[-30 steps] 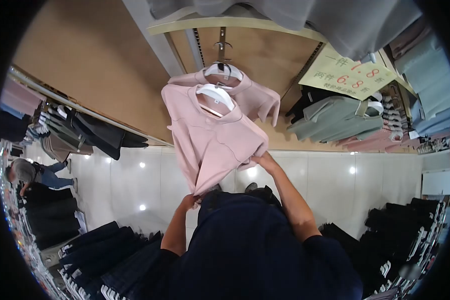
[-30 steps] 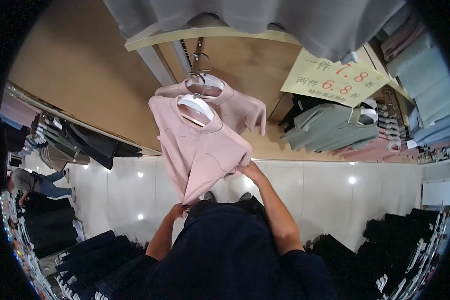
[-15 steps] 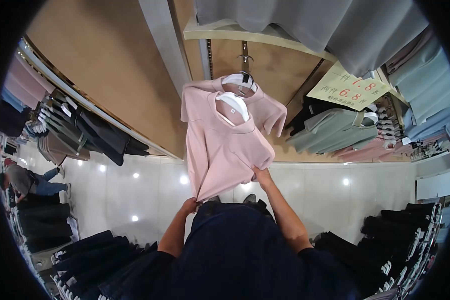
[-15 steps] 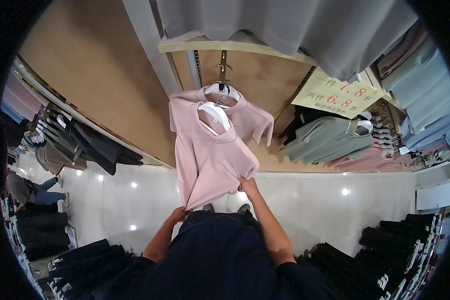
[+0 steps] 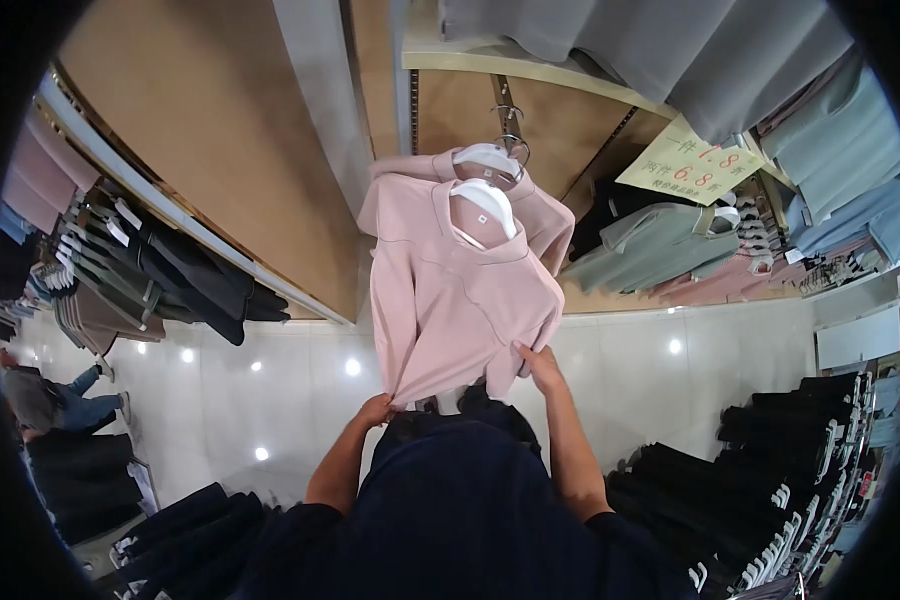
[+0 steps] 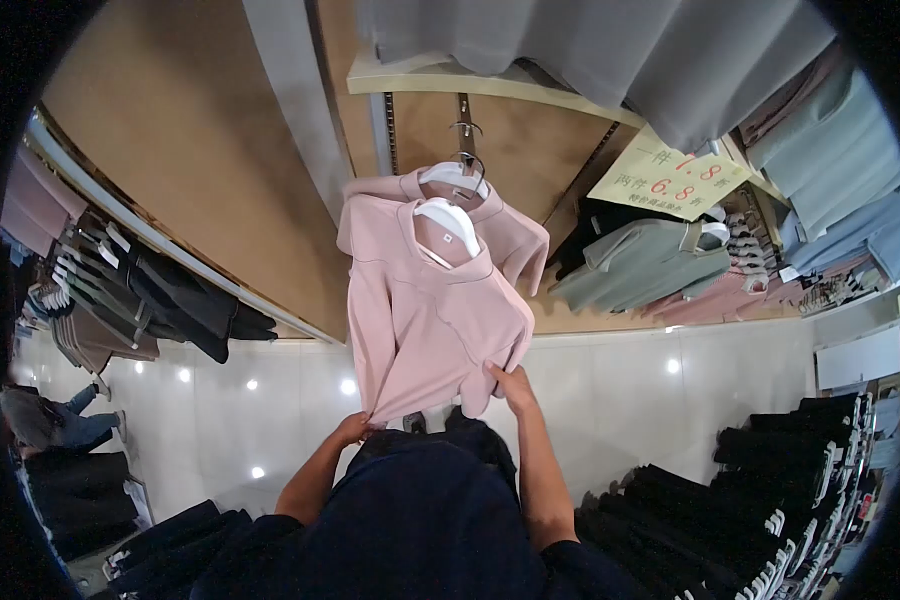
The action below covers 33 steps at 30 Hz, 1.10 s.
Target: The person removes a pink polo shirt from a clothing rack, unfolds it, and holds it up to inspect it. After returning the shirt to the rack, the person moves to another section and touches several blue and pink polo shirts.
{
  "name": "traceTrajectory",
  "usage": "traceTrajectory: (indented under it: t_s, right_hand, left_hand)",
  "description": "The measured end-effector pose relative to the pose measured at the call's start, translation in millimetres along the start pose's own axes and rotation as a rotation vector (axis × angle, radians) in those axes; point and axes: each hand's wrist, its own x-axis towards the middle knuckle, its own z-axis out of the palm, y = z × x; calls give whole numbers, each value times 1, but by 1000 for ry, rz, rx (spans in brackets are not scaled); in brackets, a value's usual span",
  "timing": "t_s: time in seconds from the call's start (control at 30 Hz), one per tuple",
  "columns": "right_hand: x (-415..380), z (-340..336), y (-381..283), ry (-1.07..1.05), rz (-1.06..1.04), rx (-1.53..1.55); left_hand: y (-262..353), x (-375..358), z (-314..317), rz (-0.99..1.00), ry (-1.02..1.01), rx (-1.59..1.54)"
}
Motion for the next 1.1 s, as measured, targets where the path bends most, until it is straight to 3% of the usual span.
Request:
traceTrajectory:
  t_s: [0.1, 0.17, 0.27, 0.47, 0.6, 0.7, 0.93, 1.1]
  right_hand:
    - [7, -27, -31, -41, -211, 15]
    - [9, -25, -86, -34, -405, 81]
    - [9, -21, -150, -81, -363, -275]
    - [19, 51, -194, 110, -752, -857]
    - [35, 78, -185, 203, -616, -911]
    - [47, 84, -174, 260, -656, -937]
    - [29, 91, -178, 204, -630, -903]
    - [24, 95, -178, 189, -641, -864]
  left_hand:
    - [-15, -2, 0, 92, 43, 4]
    - [-22, -6, -4, 133, 43, 0]
    - [-27, -14, 1, 204, 94, 29]
    - [-49, 15, -6, 92, 78, -107]
    - [-41, 14, -14, 107, 122, -51]
    - [-37, 18, -13, 135, 186, -27]
    - [-22, 12, -13, 39, 185, -73]
    - [-30, 19, -10, 94, 154, -110]
